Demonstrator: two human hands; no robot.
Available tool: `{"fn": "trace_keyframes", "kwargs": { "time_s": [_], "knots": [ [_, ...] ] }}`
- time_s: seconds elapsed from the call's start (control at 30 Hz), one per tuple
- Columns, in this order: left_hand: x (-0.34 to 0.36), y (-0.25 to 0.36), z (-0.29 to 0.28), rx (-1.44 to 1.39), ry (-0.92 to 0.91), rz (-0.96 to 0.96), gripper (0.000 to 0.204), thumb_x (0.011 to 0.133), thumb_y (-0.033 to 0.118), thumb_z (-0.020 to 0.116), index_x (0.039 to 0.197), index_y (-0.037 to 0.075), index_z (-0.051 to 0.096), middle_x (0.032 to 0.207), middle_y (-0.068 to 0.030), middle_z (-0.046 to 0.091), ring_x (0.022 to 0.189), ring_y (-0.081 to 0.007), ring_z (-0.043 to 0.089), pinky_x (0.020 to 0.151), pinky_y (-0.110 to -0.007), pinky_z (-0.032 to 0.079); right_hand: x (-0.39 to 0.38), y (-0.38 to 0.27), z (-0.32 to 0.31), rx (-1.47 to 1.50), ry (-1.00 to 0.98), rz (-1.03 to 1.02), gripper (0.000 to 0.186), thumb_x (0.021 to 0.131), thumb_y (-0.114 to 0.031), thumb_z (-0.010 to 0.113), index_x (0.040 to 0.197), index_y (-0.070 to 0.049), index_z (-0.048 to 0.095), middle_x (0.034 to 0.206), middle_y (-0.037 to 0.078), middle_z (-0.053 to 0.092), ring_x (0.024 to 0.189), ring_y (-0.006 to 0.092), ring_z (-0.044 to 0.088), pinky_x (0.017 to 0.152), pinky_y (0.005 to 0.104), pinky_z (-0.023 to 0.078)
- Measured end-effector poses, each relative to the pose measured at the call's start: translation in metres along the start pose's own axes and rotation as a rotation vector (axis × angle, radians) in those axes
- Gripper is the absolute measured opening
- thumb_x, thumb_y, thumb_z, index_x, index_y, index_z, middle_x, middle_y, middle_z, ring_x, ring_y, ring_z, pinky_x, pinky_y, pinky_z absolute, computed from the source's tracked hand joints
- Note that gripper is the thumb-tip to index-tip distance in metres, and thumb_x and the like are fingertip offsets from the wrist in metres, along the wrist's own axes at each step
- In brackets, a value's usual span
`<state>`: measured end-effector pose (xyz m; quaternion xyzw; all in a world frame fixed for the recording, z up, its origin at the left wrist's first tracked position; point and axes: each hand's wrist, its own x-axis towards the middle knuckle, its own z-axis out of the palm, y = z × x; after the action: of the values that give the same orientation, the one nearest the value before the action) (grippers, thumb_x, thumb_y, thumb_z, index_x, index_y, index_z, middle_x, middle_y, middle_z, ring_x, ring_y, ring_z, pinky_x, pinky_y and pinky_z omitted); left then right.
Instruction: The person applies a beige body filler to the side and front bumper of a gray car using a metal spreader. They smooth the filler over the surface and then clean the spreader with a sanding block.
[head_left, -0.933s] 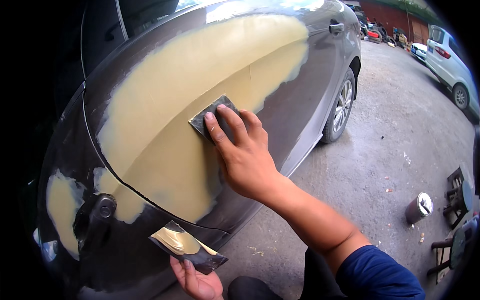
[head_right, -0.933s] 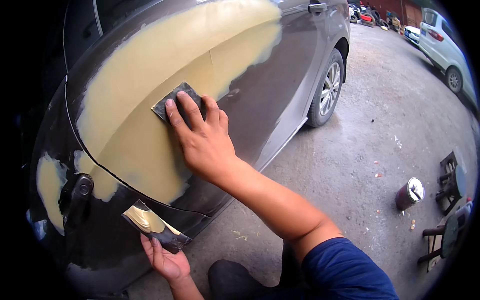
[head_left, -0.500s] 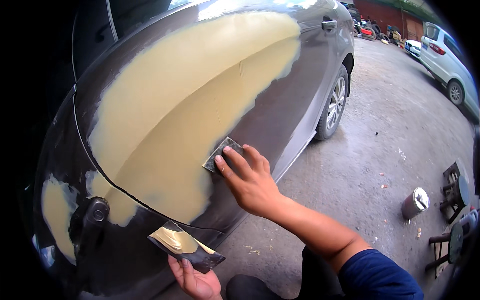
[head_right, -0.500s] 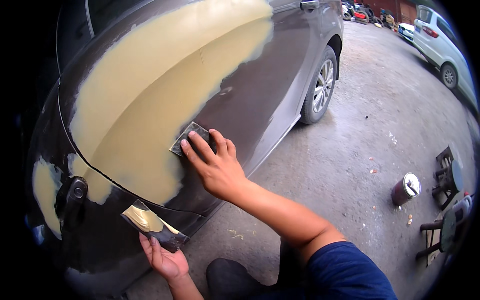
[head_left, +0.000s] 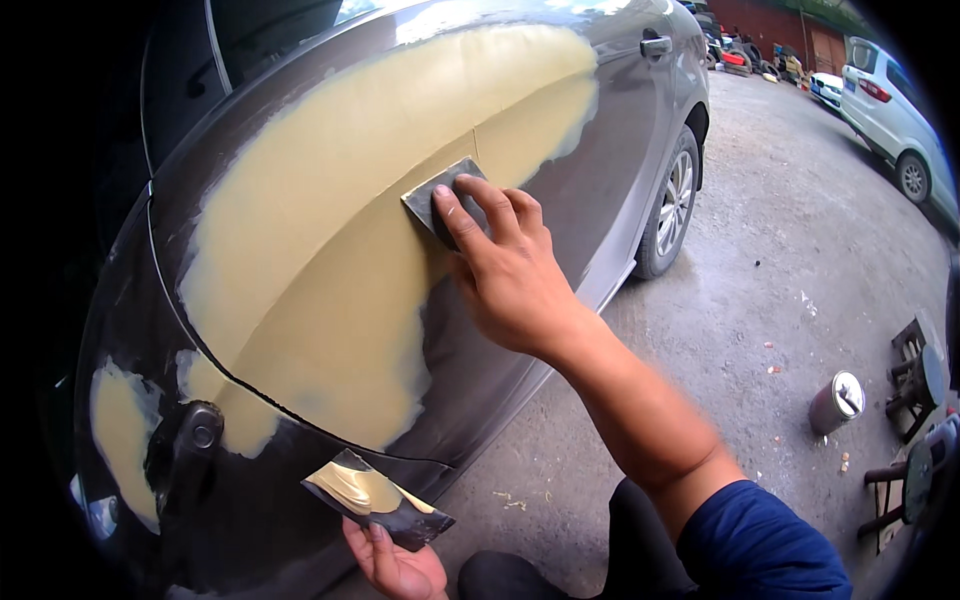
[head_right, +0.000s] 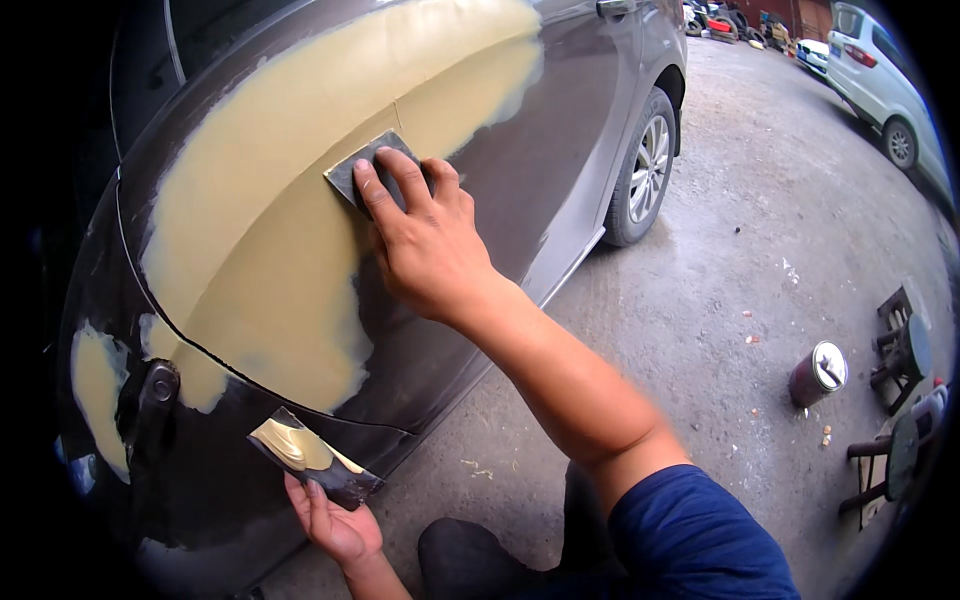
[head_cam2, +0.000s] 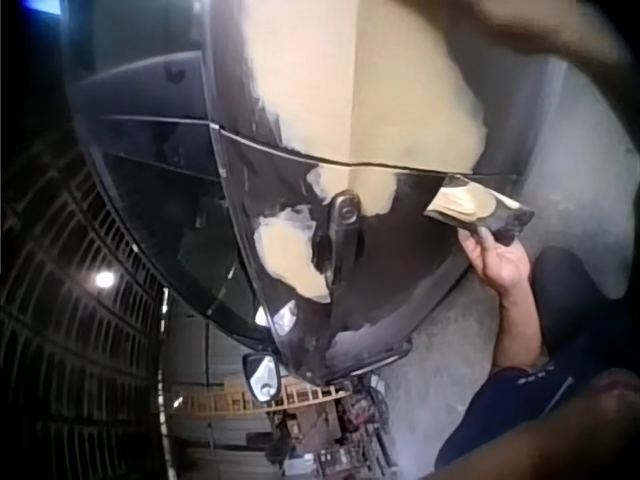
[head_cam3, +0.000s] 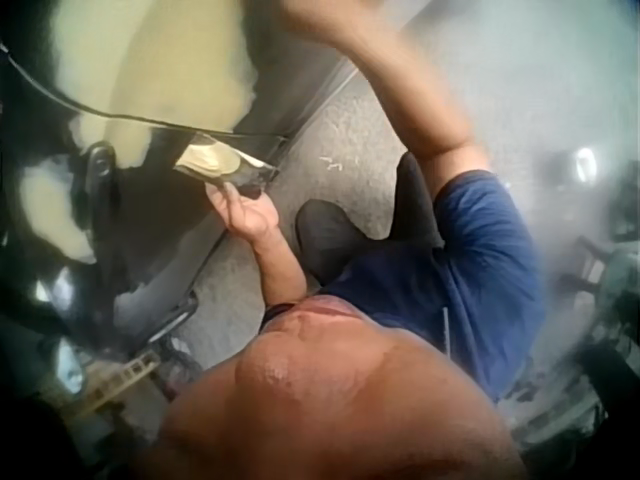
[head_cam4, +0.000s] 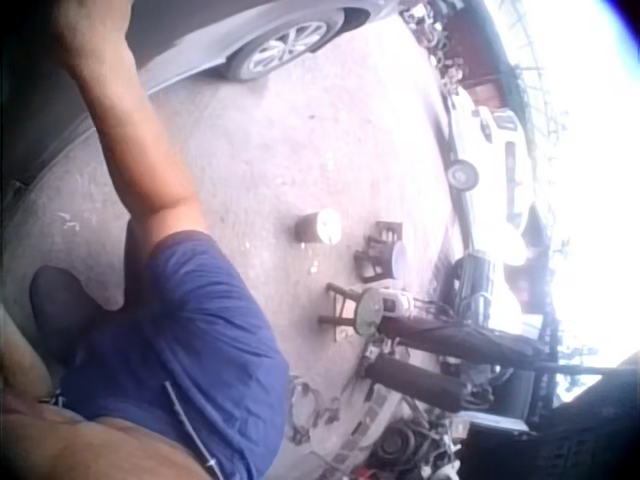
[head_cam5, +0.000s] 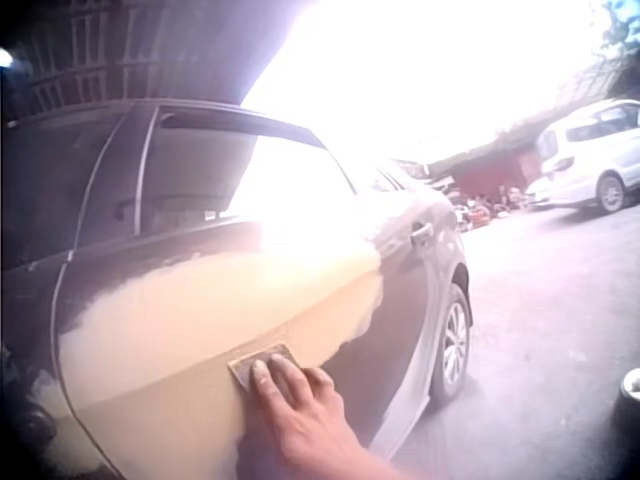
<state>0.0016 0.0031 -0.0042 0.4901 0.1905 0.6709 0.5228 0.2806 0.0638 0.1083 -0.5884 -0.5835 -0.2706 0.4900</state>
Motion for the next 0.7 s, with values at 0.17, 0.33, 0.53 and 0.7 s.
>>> {"fn": "trace_keyframes", "kwargs": {
  "time_s": [0.17,0.33,0.53,0.7],
  "knots": [
    [-0.001,-0.006,-0.001,-0.006,0.024,-0.017,0.043,0.095,0.012,0.045,0.135,-0.003,0.040,0.135,-0.0158,0.048,0.123,-0.0257,0.046,0.107,-0.038,0.033,-0.051,-0.005,0.018,-0.066,-0.101,-0.036,0.056,0.083,-0.009,0.055,0.138,-0.012,0.044,0.141,0.013,0.037,0.120,0.0444,0.037,0.094,0.0526,0.037],
    [-0.001,-0.010,0.002,-0.008,0.008,-0.028,0.043,0.095,0.012,0.045,0.135,-0.003,0.039,0.136,-0.0158,0.047,0.124,-0.0258,0.046,0.107,-0.038,0.032,-0.089,0.003,0.031,-0.068,-0.155,-0.059,0.061,0.078,-0.008,0.058,0.138,-0.014,0.045,0.141,0.011,0.038,0.122,0.0427,0.035,0.095,0.0520,0.036],
    [-0.003,-0.007,-0.001,-0.005,0.001,-0.042,0.043,0.096,0.012,0.044,0.136,-0.003,0.039,0.136,-0.0154,0.047,0.124,-0.0255,0.045,0.107,-0.038,0.032,-0.048,0.028,-0.004,0.036,-0.015,0.092,0.054,0.086,-0.015,0.057,0.138,-0.010,0.044,0.142,0.015,0.038,0.122,0.0427,0.036,0.097,0.0501,0.037],
    [-0.005,-0.004,-0.001,-0.007,-0.008,-0.031,0.043,0.096,0.012,0.044,0.136,-0.003,0.039,0.136,-0.0151,0.047,0.124,-0.0255,0.045,0.107,-0.038,0.032,0.000,0.042,-0.010,0.130,-0.010,0.269,0.051,0.093,-0.024,0.047,0.140,-0.004,0.041,0.144,0.020,0.034,0.119,0.0446,0.039,0.100,0.0502,0.039]
  ]
}}
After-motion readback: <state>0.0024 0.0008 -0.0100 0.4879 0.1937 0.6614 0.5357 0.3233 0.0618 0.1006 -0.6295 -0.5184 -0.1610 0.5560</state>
